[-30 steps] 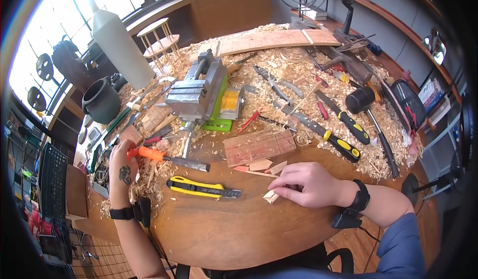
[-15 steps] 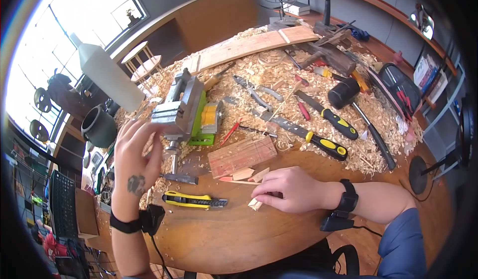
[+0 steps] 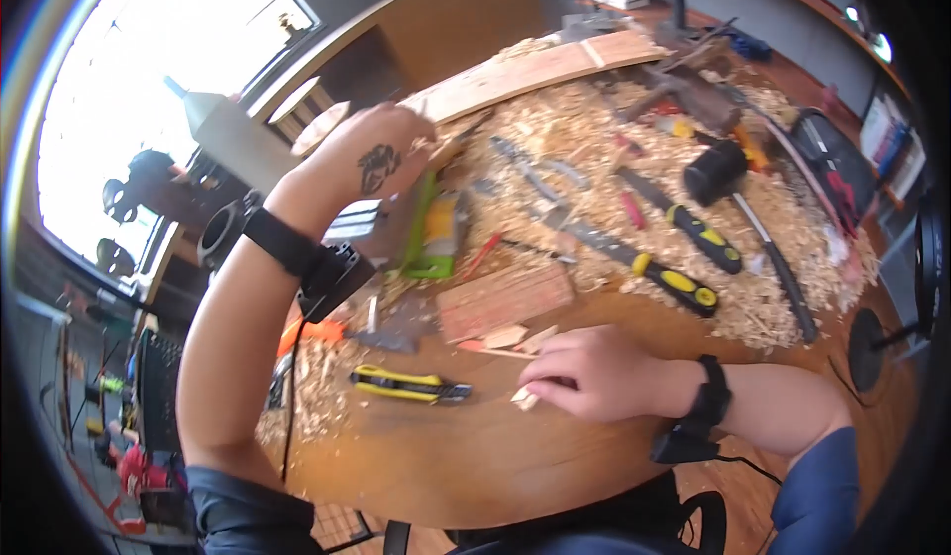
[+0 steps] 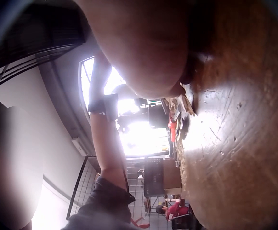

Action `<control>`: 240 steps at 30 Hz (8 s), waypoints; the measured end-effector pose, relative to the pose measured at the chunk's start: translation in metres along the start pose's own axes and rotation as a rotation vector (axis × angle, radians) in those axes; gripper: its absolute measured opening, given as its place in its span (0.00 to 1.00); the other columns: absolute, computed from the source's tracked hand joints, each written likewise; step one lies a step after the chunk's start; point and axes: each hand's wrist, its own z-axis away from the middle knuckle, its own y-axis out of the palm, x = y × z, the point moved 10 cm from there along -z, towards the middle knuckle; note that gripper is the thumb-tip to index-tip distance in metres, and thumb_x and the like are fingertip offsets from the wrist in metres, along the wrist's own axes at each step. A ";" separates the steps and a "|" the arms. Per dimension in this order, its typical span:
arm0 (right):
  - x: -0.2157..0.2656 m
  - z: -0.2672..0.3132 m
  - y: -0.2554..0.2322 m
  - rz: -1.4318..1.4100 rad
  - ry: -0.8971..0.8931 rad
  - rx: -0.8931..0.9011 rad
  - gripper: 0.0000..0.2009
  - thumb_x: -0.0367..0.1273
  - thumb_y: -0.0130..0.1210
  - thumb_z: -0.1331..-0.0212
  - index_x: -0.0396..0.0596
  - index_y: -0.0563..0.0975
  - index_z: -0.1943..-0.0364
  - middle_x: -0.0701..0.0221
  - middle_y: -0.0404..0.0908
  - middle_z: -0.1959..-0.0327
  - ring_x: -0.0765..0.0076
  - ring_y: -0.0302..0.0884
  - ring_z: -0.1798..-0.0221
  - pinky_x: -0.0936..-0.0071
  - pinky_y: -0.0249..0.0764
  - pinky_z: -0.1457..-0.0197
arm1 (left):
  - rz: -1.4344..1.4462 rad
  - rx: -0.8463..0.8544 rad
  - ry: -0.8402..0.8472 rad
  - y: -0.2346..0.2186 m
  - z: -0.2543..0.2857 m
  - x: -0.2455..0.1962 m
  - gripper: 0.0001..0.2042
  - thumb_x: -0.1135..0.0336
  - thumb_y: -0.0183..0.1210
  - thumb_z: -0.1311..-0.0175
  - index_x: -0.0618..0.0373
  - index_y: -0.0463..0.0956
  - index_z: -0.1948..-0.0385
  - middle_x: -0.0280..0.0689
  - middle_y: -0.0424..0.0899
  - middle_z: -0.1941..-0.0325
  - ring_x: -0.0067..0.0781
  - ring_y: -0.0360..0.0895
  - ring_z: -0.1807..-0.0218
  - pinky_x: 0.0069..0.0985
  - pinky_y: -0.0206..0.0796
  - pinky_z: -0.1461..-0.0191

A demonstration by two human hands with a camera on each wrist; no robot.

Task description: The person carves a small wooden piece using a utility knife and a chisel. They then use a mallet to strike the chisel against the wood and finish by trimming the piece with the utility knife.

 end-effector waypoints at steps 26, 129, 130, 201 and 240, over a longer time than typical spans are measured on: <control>0.006 -0.005 -0.003 0.049 0.006 0.025 0.05 0.33 0.66 0.32 0.50 0.90 0.59 0.70 0.83 0.72 0.65 0.80 0.73 0.67 0.75 0.67 | 0.124 -0.024 -0.569 0.064 0.313 0.041 0.18 0.73 0.70 0.41 0.56 0.84 0.47 0.45 0.88 0.51 0.54 0.83 0.44 0.44 0.76 0.41; 0.001 -0.003 -0.005 0.229 -0.022 -0.034 0.08 0.36 0.65 0.33 0.61 0.91 0.55 0.66 0.83 0.63 0.53 0.86 0.60 0.57 0.81 0.56 | 1.916 -0.236 -0.106 -0.013 0.088 -0.160 0.10 0.71 0.46 0.31 0.52 0.60 0.76 0.27 0.61 0.87 0.16 0.50 0.88 0.21 0.43 0.84; 0.004 -0.005 -0.008 0.176 -0.019 -0.030 0.09 0.34 0.64 0.34 0.58 0.91 0.54 0.66 0.84 0.62 0.53 0.86 0.59 0.58 0.81 0.55 | 1.947 -0.250 -0.091 -0.010 0.087 -0.160 0.10 0.71 0.46 0.31 0.52 0.60 0.76 0.27 0.61 0.87 0.15 0.50 0.88 0.21 0.43 0.84; 0.214 0.078 -0.167 1.051 -0.160 -0.322 0.20 0.31 0.69 0.36 0.37 0.83 0.41 0.60 0.86 0.67 0.62 0.84 0.72 0.71 0.78 0.64 | 1.847 -0.394 -0.098 0.008 0.087 -0.164 0.13 0.77 0.64 0.34 0.56 0.70 0.76 0.28 0.72 0.84 0.16 0.66 0.84 0.22 0.52 0.80; -0.082 0.257 -0.222 0.207 0.811 -0.765 0.13 0.39 0.57 0.20 0.48 0.77 0.63 0.80 0.73 0.81 0.86 0.65 0.85 0.81 0.58 0.82 | 1.917 -0.334 0.014 -0.025 0.099 -0.138 0.15 0.83 0.54 0.38 0.54 0.60 0.79 0.29 0.63 0.87 0.18 0.56 0.88 0.23 0.44 0.85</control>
